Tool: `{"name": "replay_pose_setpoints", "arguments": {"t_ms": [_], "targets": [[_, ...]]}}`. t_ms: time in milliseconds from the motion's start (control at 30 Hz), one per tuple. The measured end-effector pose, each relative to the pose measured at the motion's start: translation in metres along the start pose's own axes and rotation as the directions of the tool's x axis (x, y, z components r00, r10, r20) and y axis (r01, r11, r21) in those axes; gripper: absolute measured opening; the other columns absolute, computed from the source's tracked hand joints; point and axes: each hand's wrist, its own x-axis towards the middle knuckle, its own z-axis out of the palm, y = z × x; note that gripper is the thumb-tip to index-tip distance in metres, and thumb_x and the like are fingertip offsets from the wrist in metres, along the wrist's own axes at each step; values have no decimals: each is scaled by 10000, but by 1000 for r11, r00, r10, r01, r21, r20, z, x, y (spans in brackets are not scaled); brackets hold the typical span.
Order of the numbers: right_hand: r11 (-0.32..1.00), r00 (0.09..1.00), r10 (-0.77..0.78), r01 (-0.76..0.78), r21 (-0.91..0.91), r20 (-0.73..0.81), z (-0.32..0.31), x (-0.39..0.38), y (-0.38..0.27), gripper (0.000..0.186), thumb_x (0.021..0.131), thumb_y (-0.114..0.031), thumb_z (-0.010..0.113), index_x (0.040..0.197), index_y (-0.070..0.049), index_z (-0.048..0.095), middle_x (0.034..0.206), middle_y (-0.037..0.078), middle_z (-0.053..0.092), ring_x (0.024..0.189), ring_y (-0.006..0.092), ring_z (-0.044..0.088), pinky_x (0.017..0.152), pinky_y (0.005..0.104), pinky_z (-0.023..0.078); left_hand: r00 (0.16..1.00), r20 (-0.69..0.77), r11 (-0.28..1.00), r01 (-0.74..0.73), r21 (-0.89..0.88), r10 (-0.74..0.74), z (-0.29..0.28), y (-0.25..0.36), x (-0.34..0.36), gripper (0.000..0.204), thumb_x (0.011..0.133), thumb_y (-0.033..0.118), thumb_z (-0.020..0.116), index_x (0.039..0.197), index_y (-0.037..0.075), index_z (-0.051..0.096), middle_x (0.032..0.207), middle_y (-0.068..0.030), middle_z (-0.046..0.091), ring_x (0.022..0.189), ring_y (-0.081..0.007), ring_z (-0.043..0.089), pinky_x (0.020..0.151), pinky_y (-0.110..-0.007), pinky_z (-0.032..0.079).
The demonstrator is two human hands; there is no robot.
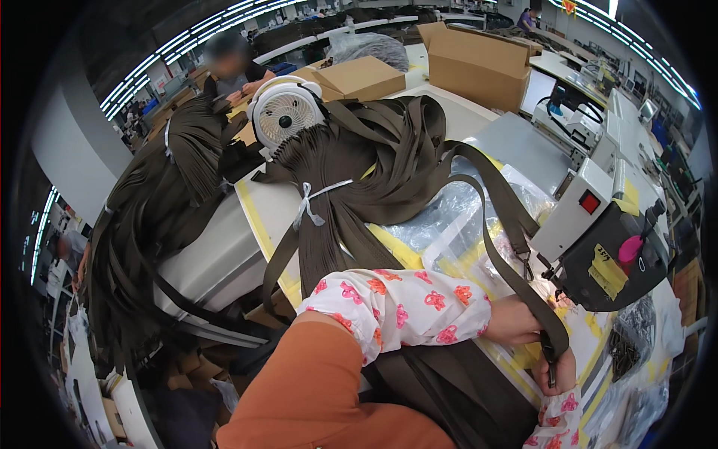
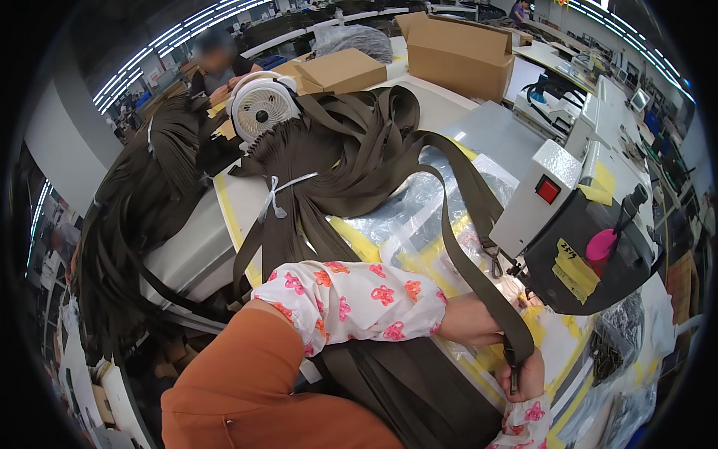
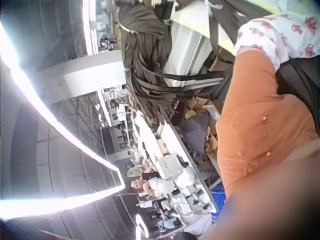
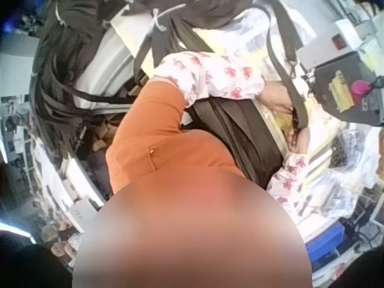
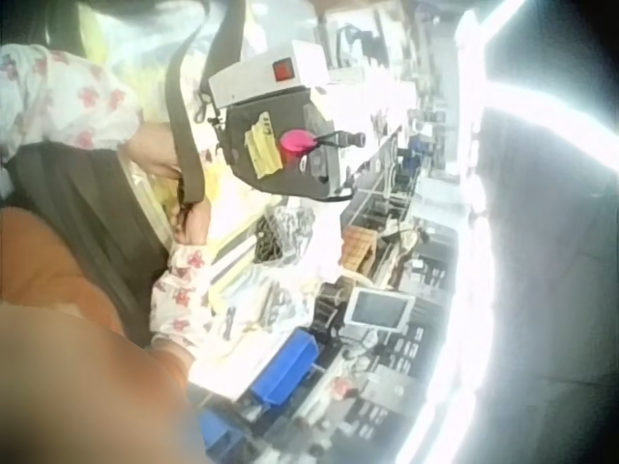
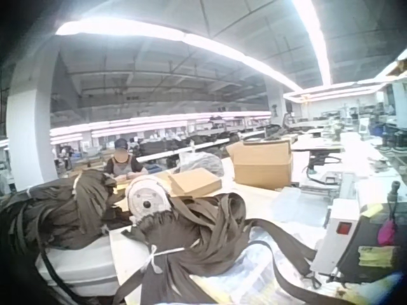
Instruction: Sewing and assembling textile straps using an industrial sewing machine.
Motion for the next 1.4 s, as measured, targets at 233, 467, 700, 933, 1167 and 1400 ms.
{"name": "replay_pose_setpoints", "arguments": {"t_ms": [233, 467, 700, 933, 1167, 1400], "targets": [[965, 981, -163, 180, 190, -102, 17, -1, -3, 357, 936, -363, 333, 931, -49, 502, 653, 95, 575, 401, 173, 504, 337, 260, 377, 982, 1, 928, -181, 325, 191, -2, -20, 2, 149, 718, 123, 557, 851, 58, 557, 685, -64, 588, 691, -238, 608, 595, -357, 483], [543, 654, -745, 476, -691, -135, 17, 13, -6, 485, 643, -174, 774, 1017, 6, 523, 796, 76, 588, 709, 153, 565, 659, 259, 461, 979, 184, 905, -154, 397, 86, 3, -26, 17, 210, 714, 140, 564, 891, 26, 550, 693, -72, 601, 620, -223, 609, 541, -337, 479], [513, 714, -701, 506, -693, 2, -6, 21, -21, 383, 663, -129, 749, 979, 13, 585, 809, 94, 608, 724, 163, 578, 705, 274, 465, 957, 286, 914, -66, 401, -57, 4, -21, 16, 253, 755, 150, 548, 990, 59, 564, 862, -67, 623, 730, -234, 608, 611, -347, 471], [391, 694, -712, 521, -759, 110, -12, 26, -28, 367, 656, -130, 753, 951, 25, 598, 853, 104, 589, 752, 203, 590, 717, 283, 469, 962, 265, 992, 27, 121, -58, -5, -28, 17, 249, 805, 195, 570, 1023, 82, 610, 942, -73, 622, 783, -276, 596, 669, -378, 471], [394, 741, -650, 519, -759, 168, -26, 28, -25, 362, 692, -119, 720, 994, 32, 587, 897, 124, 591, 815, 216, 594, 755, 283, 465, 940, 308, 987, 115, 108, -143, -1, -30, 15, 233, 805, 200, 567, 1006, 90, 606, 803, -115, 610, 687, -307, 595, 610, -385, 482], [178, 737, -617, 471, -864, 275, -14, 24, -29, 298, 741, -62, 670, 1012, 16, 573, 932, 61, 527, 829, 169, 556, 737, 258, 457, 949, 311, 985, -13, 174, -42, -3, -26, 18, 250, 813, 143, 557, 1047, 55, 561, 844, -131, 604, 718, -316, 588, 620, -374, 471]]}}
